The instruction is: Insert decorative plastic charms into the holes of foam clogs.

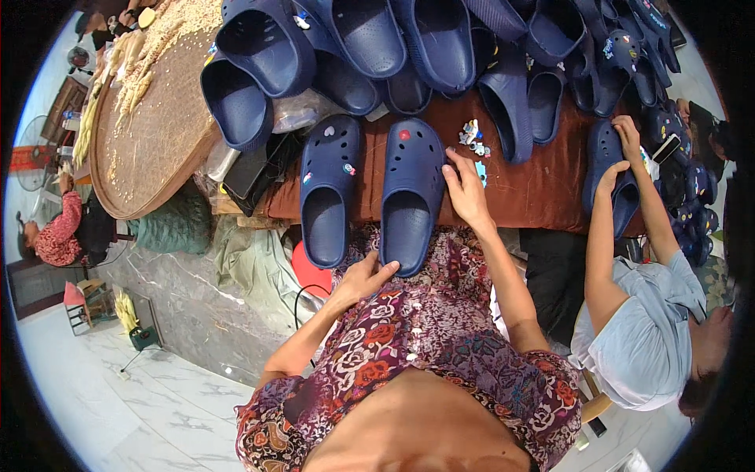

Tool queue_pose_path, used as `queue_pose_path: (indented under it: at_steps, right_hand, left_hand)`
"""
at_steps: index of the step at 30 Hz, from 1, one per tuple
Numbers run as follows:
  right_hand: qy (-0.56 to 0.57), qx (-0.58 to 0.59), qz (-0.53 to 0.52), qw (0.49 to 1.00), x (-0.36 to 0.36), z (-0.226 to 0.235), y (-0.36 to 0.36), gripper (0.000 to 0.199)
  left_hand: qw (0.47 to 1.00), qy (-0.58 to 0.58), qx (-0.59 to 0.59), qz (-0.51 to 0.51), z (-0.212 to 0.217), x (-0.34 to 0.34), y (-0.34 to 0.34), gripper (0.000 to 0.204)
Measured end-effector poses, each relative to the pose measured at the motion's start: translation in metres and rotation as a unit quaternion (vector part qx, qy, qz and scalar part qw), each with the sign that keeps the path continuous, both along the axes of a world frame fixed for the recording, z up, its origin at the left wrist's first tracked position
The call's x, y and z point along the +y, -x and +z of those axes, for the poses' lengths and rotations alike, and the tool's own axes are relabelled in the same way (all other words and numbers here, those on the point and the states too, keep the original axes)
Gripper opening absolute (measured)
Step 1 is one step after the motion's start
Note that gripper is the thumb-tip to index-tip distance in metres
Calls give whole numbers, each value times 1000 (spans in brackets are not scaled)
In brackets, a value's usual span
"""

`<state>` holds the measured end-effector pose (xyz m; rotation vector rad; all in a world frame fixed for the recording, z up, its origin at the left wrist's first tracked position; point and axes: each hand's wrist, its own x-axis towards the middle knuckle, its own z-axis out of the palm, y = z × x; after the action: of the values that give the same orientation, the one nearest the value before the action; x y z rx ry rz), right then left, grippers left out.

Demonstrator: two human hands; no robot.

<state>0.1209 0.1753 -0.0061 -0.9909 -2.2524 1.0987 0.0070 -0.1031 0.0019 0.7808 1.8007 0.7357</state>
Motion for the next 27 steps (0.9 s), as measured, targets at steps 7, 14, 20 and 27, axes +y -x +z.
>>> queue_pose_path:
  at_steps: [7,14,20,27]
  right_hand:
    - [-45,-4,-81,996,12,15,-17,25]
    - [-139,-28,-28,989,34,10,4,24]
    - [-157,-98,-15,983,33,7,12,20]
    - [21,37,-67,997,29,18,14,16]
  left_hand:
    - [992,31,87,-82,65,15,20,39]
    - [981,-186,58,10,88,63,13,23]
    - [974,-217,-59,17,94,87,4,23]
    - [922,-330,98,180,88,116,23,16]
